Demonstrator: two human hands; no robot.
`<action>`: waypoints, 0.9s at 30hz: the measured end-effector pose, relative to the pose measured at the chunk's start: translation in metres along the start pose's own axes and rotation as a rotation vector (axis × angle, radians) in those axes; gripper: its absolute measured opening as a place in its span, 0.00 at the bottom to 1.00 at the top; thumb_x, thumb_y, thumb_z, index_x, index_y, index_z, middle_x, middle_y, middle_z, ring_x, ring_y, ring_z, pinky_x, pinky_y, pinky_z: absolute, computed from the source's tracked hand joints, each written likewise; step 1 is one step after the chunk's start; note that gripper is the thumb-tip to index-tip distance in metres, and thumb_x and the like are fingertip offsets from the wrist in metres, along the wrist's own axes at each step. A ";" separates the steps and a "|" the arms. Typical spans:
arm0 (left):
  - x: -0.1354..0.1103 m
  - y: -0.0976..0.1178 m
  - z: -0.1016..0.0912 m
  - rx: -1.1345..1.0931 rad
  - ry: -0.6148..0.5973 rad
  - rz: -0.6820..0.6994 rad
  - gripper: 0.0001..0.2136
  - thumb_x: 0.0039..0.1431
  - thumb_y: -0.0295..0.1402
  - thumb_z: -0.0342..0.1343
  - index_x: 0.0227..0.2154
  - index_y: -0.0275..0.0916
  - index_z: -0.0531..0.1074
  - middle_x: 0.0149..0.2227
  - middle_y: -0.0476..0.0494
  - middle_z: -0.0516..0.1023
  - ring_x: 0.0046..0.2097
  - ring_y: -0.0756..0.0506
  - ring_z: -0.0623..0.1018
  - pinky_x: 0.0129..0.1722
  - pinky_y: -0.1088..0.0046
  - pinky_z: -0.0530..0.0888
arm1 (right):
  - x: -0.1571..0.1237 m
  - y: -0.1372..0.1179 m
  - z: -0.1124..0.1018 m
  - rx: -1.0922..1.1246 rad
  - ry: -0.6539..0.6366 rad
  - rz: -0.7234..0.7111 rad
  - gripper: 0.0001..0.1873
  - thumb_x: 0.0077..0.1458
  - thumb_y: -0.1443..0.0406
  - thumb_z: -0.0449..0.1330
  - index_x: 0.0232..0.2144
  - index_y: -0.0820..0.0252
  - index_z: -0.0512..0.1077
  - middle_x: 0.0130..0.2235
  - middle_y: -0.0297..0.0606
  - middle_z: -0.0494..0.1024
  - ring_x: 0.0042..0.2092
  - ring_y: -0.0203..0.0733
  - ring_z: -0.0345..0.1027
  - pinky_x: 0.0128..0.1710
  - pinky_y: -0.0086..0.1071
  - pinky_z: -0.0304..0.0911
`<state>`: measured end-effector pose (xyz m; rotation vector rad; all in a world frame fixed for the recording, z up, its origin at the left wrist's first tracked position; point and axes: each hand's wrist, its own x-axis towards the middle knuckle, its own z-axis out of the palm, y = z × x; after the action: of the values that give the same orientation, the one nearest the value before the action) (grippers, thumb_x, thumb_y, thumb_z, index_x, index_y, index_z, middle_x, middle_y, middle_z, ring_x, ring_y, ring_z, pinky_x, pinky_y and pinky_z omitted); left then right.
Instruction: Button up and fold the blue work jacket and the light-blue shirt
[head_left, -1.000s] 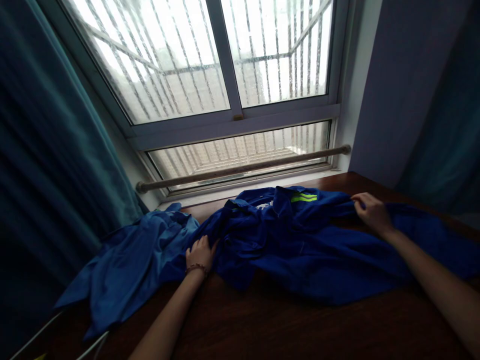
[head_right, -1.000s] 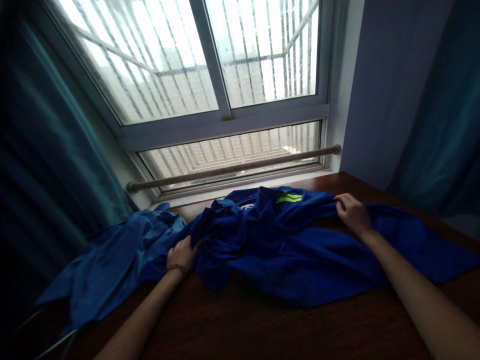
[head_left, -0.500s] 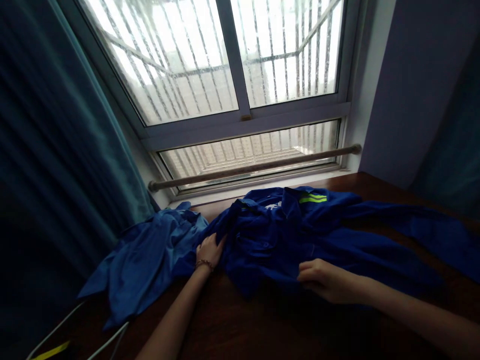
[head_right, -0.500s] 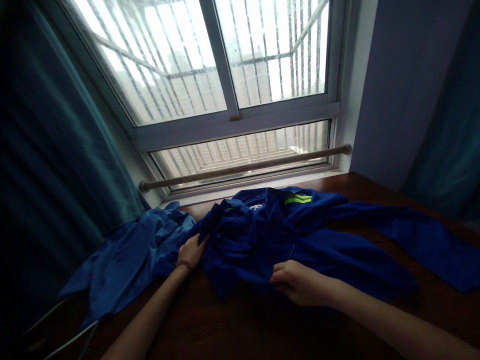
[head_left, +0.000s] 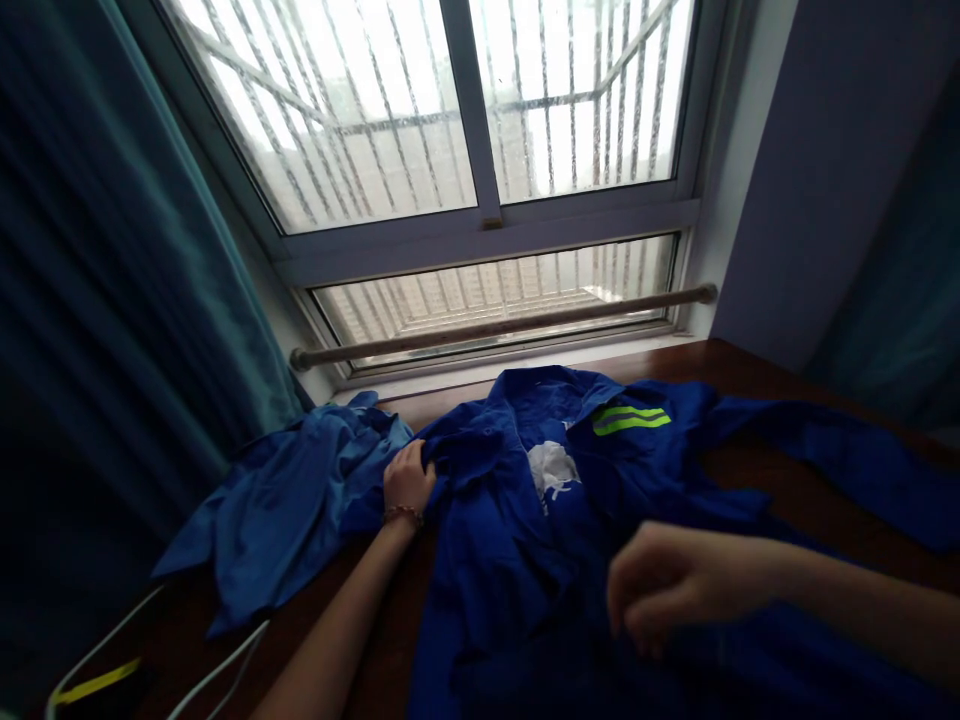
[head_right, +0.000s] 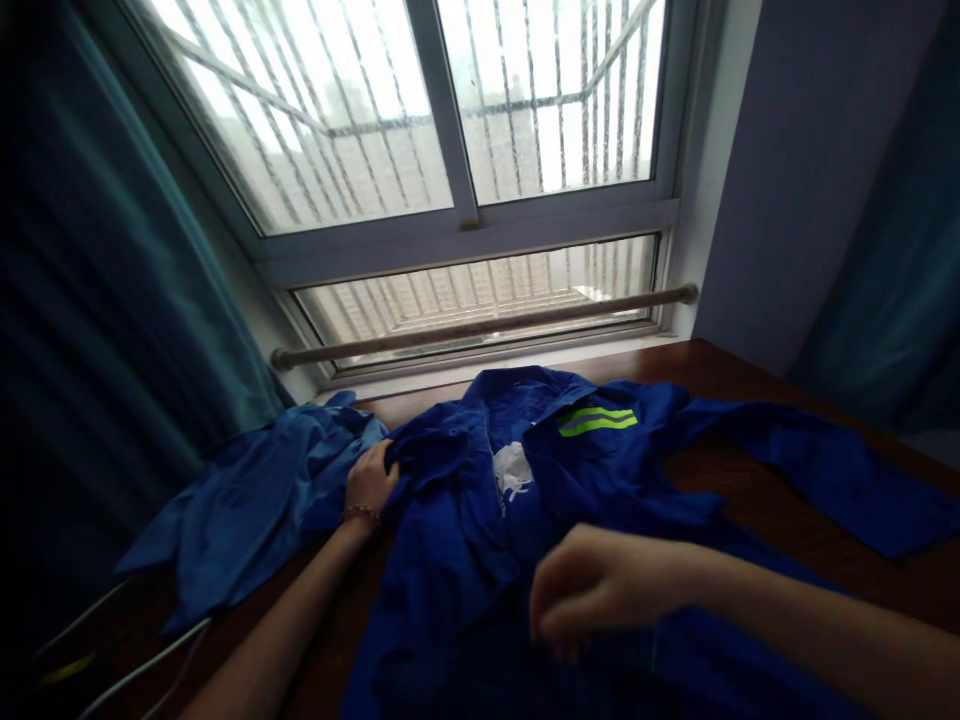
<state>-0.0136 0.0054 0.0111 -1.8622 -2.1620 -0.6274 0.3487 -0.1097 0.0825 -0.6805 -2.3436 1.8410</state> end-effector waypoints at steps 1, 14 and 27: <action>-0.005 0.013 -0.010 -0.014 0.079 0.042 0.19 0.53 0.28 0.42 0.48 0.32 0.62 0.52 0.38 0.64 0.54 0.42 0.62 0.54 0.63 0.58 | 0.001 -0.005 -0.015 -0.047 0.190 0.006 0.17 0.52 0.55 0.52 0.33 0.64 0.70 0.25 0.33 0.70 0.27 0.33 0.65 0.26 0.25 0.59; -0.093 0.117 -0.004 -0.295 -0.399 0.813 0.21 0.57 0.38 0.42 0.53 0.38 0.57 0.57 0.39 0.57 0.58 0.43 0.57 0.56 0.60 0.58 | 0.034 0.039 -0.042 -0.576 0.707 0.235 0.22 0.46 0.61 0.56 0.44 0.64 0.62 0.38 0.45 0.72 0.38 0.44 0.66 0.34 0.30 0.59; -0.098 0.117 -0.001 -0.069 -0.474 0.387 0.36 0.50 0.52 0.42 0.58 0.36 0.47 0.61 0.31 0.40 0.60 0.30 0.41 0.48 0.40 0.54 | -0.015 -0.015 0.004 -0.458 -0.199 0.292 0.09 0.47 0.59 0.56 0.22 0.57 0.71 0.22 0.30 0.70 0.21 0.32 0.61 0.19 0.24 0.54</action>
<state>0.1180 -0.0690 -0.0098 -2.5837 -1.9406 -0.1942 0.3561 -0.1219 0.0984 -0.9703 -2.9797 1.5275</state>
